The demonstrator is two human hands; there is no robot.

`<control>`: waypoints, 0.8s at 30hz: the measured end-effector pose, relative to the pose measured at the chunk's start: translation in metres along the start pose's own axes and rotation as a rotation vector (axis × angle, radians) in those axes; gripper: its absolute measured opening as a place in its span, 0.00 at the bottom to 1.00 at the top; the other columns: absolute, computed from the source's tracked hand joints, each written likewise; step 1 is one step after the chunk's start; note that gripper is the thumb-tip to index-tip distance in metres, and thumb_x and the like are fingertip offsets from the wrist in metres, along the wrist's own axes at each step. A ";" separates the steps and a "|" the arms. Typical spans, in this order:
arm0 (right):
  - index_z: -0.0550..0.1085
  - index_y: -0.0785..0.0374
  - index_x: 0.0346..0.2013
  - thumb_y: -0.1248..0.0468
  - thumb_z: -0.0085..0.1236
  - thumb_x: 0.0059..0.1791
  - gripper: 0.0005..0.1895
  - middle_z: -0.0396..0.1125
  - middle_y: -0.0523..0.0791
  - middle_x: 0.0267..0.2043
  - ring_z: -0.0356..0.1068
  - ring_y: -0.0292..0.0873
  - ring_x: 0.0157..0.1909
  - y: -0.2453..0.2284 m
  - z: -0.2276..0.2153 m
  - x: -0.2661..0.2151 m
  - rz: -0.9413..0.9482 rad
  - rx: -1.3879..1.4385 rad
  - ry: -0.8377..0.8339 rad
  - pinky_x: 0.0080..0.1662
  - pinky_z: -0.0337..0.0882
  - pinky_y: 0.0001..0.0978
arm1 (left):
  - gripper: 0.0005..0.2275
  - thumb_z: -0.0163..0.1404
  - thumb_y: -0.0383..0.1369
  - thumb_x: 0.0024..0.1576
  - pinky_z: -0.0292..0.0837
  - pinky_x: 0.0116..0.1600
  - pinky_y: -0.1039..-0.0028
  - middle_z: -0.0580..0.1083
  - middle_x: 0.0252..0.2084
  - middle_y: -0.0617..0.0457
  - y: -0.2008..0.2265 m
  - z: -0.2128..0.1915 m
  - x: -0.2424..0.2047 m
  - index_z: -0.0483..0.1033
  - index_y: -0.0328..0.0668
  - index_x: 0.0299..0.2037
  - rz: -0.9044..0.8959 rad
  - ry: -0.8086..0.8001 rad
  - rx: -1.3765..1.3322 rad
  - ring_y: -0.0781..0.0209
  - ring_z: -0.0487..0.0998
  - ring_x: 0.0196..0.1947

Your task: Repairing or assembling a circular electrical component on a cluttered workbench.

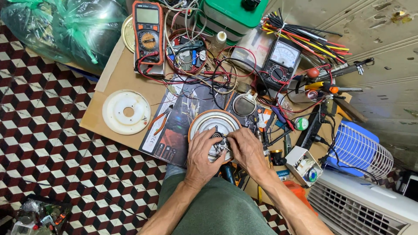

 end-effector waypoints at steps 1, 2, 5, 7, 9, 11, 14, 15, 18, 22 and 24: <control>0.75 0.67 0.39 0.71 0.62 0.48 0.07 0.68 0.50 0.35 0.70 0.51 0.40 -0.001 0.002 -0.001 -0.002 0.000 -0.003 0.41 0.71 0.41 | 0.19 0.63 0.31 0.49 0.56 0.73 0.51 0.72 0.63 0.44 0.000 0.000 0.000 0.75 0.40 0.50 -0.003 0.002 0.000 0.45 0.70 0.64; 0.75 0.67 0.39 0.71 0.62 0.48 0.06 0.68 0.50 0.36 0.70 0.52 0.40 -0.001 0.002 -0.003 -0.001 -0.012 0.020 0.41 0.71 0.42 | 0.18 0.63 0.31 0.50 0.56 0.73 0.51 0.72 0.63 0.44 -0.001 0.001 0.000 0.75 0.40 0.50 -0.007 0.002 -0.004 0.45 0.70 0.64; 0.74 0.67 0.39 0.71 0.61 0.48 0.06 0.69 0.50 0.36 0.71 0.52 0.40 0.002 0.002 -0.005 0.017 -0.014 0.046 0.41 0.71 0.42 | 0.18 0.63 0.32 0.50 0.56 0.73 0.52 0.72 0.62 0.44 -0.003 0.002 -0.001 0.75 0.40 0.50 -0.021 0.001 -0.017 0.46 0.70 0.65; 0.74 0.68 0.39 0.72 0.61 0.48 0.06 0.69 0.50 0.37 0.71 0.52 0.40 0.004 0.001 -0.006 0.038 -0.007 0.053 0.42 0.72 0.42 | 0.18 0.62 0.32 0.51 0.55 0.74 0.52 0.72 0.62 0.45 -0.002 0.003 0.001 0.75 0.40 0.50 -0.028 -0.003 -0.027 0.46 0.70 0.65; 0.74 0.68 0.39 0.73 0.61 0.47 0.07 0.70 0.50 0.37 0.72 0.52 0.40 0.005 -0.002 -0.007 0.055 0.007 0.060 0.42 0.72 0.41 | 0.17 0.62 0.32 0.51 0.55 0.73 0.52 0.72 0.62 0.45 -0.002 0.003 0.001 0.76 0.41 0.50 -0.045 0.002 -0.011 0.46 0.70 0.64; 0.74 0.68 0.39 0.73 0.60 0.48 0.07 0.70 0.50 0.38 0.72 0.51 0.40 0.005 -0.003 -0.009 0.062 0.020 0.062 0.42 0.72 0.41 | 0.17 0.62 0.32 0.51 0.55 0.73 0.53 0.72 0.62 0.45 -0.003 0.004 0.000 0.75 0.41 0.51 -0.041 -0.005 -0.009 0.46 0.70 0.64; 0.73 0.68 0.40 0.73 0.60 0.48 0.07 0.70 0.50 0.38 0.72 0.51 0.40 0.005 -0.002 -0.009 0.072 0.035 0.067 0.42 0.72 0.41 | 0.18 0.62 0.33 0.52 0.56 0.73 0.53 0.72 0.62 0.45 -0.003 0.003 0.000 0.75 0.41 0.51 -0.039 -0.011 -0.007 0.47 0.70 0.64; 0.73 0.68 0.40 0.73 0.60 0.48 0.07 0.70 0.50 0.38 0.72 0.51 0.40 0.006 -0.002 -0.010 0.077 0.032 0.070 0.42 0.72 0.41 | 0.18 0.62 0.33 0.52 0.56 0.73 0.53 0.72 0.61 0.45 -0.002 0.003 0.000 0.75 0.41 0.51 -0.041 -0.012 -0.012 0.48 0.70 0.64; 0.73 0.68 0.40 0.73 0.61 0.48 0.07 0.69 0.50 0.38 0.72 0.51 0.41 0.007 -0.002 -0.010 0.079 0.037 0.086 0.43 0.72 0.41 | 0.18 0.62 0.32 0.51 0.56 0.74 0.53 0.72 0.61 0.46 -0.001 0.003 0.000 0.74 0.41 0.51 -0.030 -0.007 -0.014 0.48 0.70 0.65; 0.74 0.67 0.40 0.73 0.61 0.48 0.07 0.69 0.50 0.38 0.71 0.51 0.40 0.007 -0.002 -0.010 0.088 0.032 0.086 0.42 0.71 0.40 | 0.19 0.62 0.32 0.50 0.55 0.74 0.53 0.72 0.61 0.46 -0.002 0.002 0.000 0.74 0.41 0.51 -0.040 -0.012 -0.015 0.48 0.70 0.64; 0.74 0.67 0.40 0.73 0.61 0.48 0.07 0.69 0.50 0.37 0.71 0.51 0.40 0.006 -0.002 -0.011 0.082 0.027 0.089 0.42 0.71 0.40 | 0.19 0.62 0.32 0.50 0.55 0.74 0.53 0.72 0.61 0.47 -0.002 0.003 -0.001 0.74 0.41 0.51 -0.033 -0.010 -0.013 0.49 0.70 0.65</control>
Point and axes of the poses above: each hand's wrist, its own x-axis towards the middle knuckle, its own z-axis out of the palm, y = z × x, the point moved 10 cm from there along x, towards the middle knuckle
